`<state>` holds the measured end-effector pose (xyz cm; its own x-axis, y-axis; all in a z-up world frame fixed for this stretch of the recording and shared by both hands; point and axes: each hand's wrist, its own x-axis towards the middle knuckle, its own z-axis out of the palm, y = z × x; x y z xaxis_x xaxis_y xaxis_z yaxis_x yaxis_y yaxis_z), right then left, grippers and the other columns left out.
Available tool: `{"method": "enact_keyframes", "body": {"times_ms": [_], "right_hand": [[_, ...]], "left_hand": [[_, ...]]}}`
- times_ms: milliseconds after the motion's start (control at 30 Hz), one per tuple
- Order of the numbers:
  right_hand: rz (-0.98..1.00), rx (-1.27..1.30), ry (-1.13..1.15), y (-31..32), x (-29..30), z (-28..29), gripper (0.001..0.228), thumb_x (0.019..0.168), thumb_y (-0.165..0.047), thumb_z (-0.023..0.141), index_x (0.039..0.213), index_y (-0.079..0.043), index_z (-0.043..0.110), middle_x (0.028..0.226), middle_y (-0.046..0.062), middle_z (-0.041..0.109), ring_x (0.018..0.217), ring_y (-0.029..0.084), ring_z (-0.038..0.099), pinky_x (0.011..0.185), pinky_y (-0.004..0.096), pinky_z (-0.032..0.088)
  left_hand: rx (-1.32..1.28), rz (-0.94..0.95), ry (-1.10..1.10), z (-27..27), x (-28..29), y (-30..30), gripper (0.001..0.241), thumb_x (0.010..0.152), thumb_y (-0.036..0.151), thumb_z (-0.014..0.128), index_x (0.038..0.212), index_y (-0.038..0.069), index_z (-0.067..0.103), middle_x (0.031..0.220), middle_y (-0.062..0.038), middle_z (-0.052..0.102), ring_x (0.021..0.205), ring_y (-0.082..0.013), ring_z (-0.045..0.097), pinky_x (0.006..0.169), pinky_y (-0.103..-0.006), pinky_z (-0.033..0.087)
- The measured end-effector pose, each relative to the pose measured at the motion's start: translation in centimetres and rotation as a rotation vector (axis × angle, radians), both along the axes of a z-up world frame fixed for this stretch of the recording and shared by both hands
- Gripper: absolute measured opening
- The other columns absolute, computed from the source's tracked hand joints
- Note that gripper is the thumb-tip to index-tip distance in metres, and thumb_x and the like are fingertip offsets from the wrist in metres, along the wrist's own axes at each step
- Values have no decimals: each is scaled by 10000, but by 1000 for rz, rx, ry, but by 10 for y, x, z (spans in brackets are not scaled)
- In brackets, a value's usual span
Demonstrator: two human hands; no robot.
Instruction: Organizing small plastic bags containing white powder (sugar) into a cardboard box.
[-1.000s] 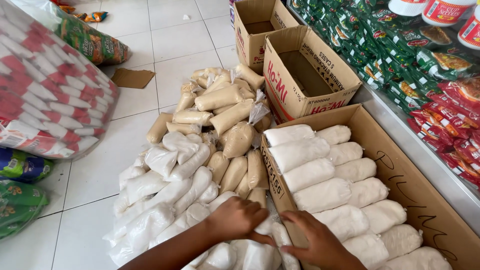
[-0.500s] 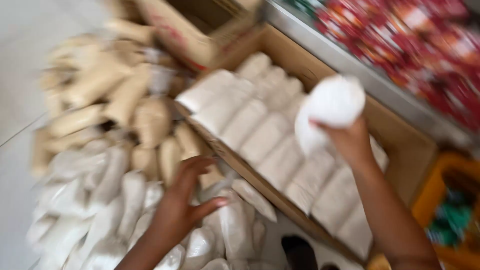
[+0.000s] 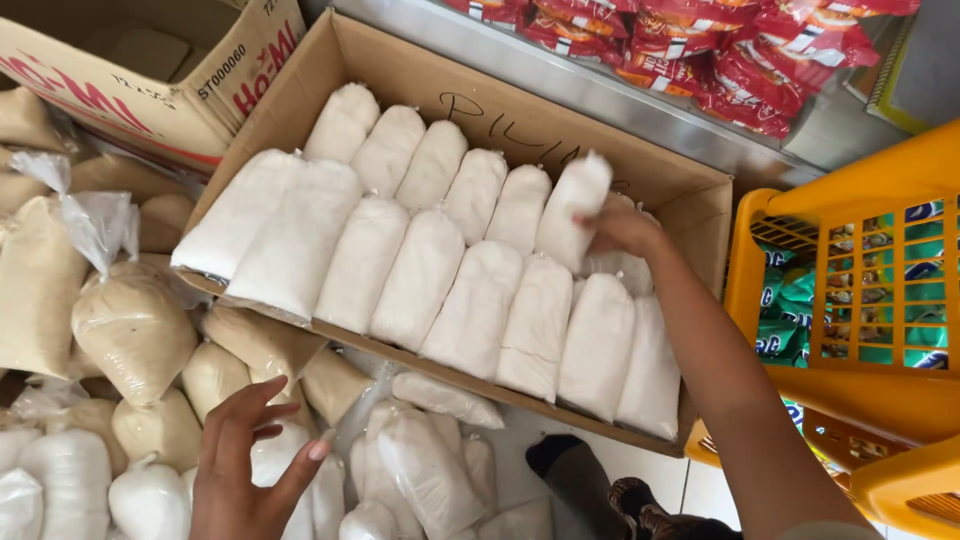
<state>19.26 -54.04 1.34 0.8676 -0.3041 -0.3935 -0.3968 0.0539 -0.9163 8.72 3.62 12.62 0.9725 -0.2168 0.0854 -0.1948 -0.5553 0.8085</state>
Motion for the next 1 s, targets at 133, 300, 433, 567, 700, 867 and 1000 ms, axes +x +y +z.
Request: {"method": "enact_keyframes", "body": {"times_ms": [133, 300, 433, 567, 700, 867, 1000], "right_hand": [[215, -571, 193, -24, 7, -39, 681, 773, -354, 874, 1304, -54, 573, 1166, 108, 719, 1068, 265, 704, 896, 478, 608], [442, -1129, 379, -41, 18, -75, 759, 807, -517, 888, 1263, 22, 610, 1215, 244, 707, 1106, 368, 695, 968, 510, 587], [487, -1035, 275, -4, 17, -63, 1020, 877, -725, 595, 1567, -97, 185, 1573, 253, 250, 1447, 423, 275, 1169, 587, 314], [731, -1129, 625, 33, 24, -11, 1107, 848, -838, 347, 1641, -265, -170, 1736, 38, -184, 1603, 287, -115, 1250, 654, 9], [749, -1216, 560, 25, 19, -33, 1118, 844, -812, 428, 1649, -214, -67, 1727, 79, -88, 1581, 346, -39, 1230, 664, 36], [542, -1255, 265, 37, 26, -30, 953, 840, -613, 713, 1591, -159, 341, 1680, 224, 147, 1493, 491, 177, 1160, 653, 208], [469, -1103, -426, 67, 31, -5, 709, 919, -401, 792, 1492, -96, 507, 1568, 225, 380, 1456, 433, 363, 1227, 565, 306]], "left_hand": [[20, -12, -16, -3, 2, -1, 736, 701, 237, 843, 1358, 77, 555, 1323, -147, 557, 1056, -233, 701, 858, -372, 575], [83, 4, 11, -1, 4, -2, 701, 715, 252, 837, 1342, 78, 574, 1315, -148, 558, 1049, -236, 695, 863, -379, 565], [116, 15, -8, 8, 3, -4, 659, 754, 262, 815, 1339, 74, 577, 1336, -160, 548, 1048, -250, 687, 886, -384, 562], [169, 7, -105, -2, 12, 6, 611, 826, 314, 775, 1351, 70, 579, 1340, -180, 554, 1103, -322, 653, 901, -411, 553], [395, 85, -19, -42, 10, 40, 639, 873, 492, 703, 1363, 96, 599, 1327, -155, 585, 1061, -342, 626, 970, -511, 490], [1155, 45, 45, -93, -26, 94, 1063, 670, 879, 587, 1403, 112, 534, 1585, -134, 387, 1502, -403, 263, 1111, -652, 253], [1171, 22, 110, -99, -91, 83, 1122, 663, 834, 635, 1495, 106, 442, 1639, -169, 296, 1508, -410, 209, 1141, -664, 178]]}}
